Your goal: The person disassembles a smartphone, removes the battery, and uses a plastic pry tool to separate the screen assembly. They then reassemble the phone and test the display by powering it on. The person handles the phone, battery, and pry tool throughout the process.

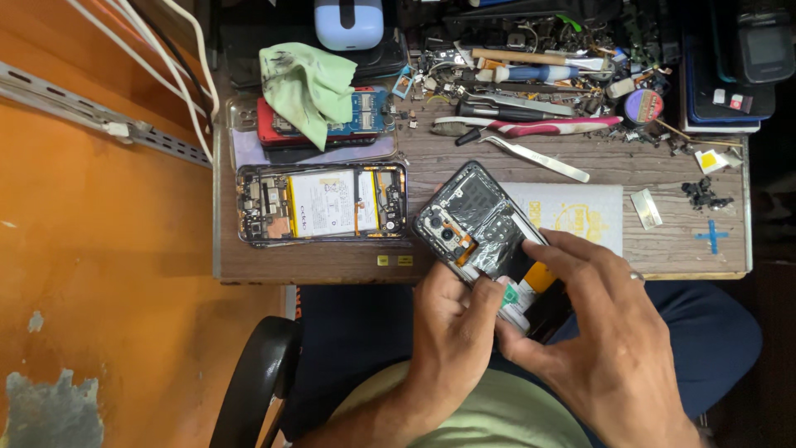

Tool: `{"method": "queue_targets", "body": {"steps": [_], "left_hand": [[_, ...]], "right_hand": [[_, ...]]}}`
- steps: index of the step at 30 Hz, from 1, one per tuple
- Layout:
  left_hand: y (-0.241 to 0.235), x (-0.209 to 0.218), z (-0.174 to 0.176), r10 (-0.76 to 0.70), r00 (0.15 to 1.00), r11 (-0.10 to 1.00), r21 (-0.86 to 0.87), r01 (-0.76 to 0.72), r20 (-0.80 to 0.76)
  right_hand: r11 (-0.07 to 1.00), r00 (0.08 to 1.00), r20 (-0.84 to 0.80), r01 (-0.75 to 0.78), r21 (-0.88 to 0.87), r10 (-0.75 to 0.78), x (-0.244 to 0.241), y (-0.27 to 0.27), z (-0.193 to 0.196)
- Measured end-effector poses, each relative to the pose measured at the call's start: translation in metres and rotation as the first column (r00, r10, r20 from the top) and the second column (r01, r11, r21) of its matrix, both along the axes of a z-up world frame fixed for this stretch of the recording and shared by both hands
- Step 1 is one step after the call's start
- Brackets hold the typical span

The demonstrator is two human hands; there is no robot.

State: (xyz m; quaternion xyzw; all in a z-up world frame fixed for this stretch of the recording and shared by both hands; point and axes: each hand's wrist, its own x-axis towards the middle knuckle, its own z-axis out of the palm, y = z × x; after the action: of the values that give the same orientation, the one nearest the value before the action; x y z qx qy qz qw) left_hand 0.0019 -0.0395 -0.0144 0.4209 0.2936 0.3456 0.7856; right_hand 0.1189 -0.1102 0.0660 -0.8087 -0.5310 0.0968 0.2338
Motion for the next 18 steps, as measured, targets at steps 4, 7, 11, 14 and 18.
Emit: {"method": "queue_targets", "body": {"steps": [4,7,11,14,18], "left_hand": [[0.000,0.002,-0.004,0.020,1.000,0.998,-0.056,-0.020,0.002],[0.001,-0.001,-0.004,0.039,0.999,0.988,-0.150,-0.036,0.021],[0.001,0.000,-0.006,0.089,0.996,0.989,-0.121,-0.090,-0.017],[0.000,0.001,-0.006,0.079,0.997,0.983,-0.168,-0.075,0.016],[-0.003,0.002,0.001,0.033,0.998,0.979,-0.201,-0.023,0.048]], "right_hand": [[0.998,0.954,-0.297,-0.020,0.067,0.039,0.025,-0.011,-0.002],[0.974,0.623,-0.766,0.226,-0.016,-0.158,0.051,-0.021,-0.014],[0.961,0.304,-0.930,0.239,-0.137,-0.208,0.062,-0.033,-0.047],[0.955,0.180,-0.980,0.296,-0.031,-0.088,0.057,-0.042,-0.067],[0.946,0.189,-0.977,0.322,-0.034,-0.100,0.064,-0.048,-0.079]]}}
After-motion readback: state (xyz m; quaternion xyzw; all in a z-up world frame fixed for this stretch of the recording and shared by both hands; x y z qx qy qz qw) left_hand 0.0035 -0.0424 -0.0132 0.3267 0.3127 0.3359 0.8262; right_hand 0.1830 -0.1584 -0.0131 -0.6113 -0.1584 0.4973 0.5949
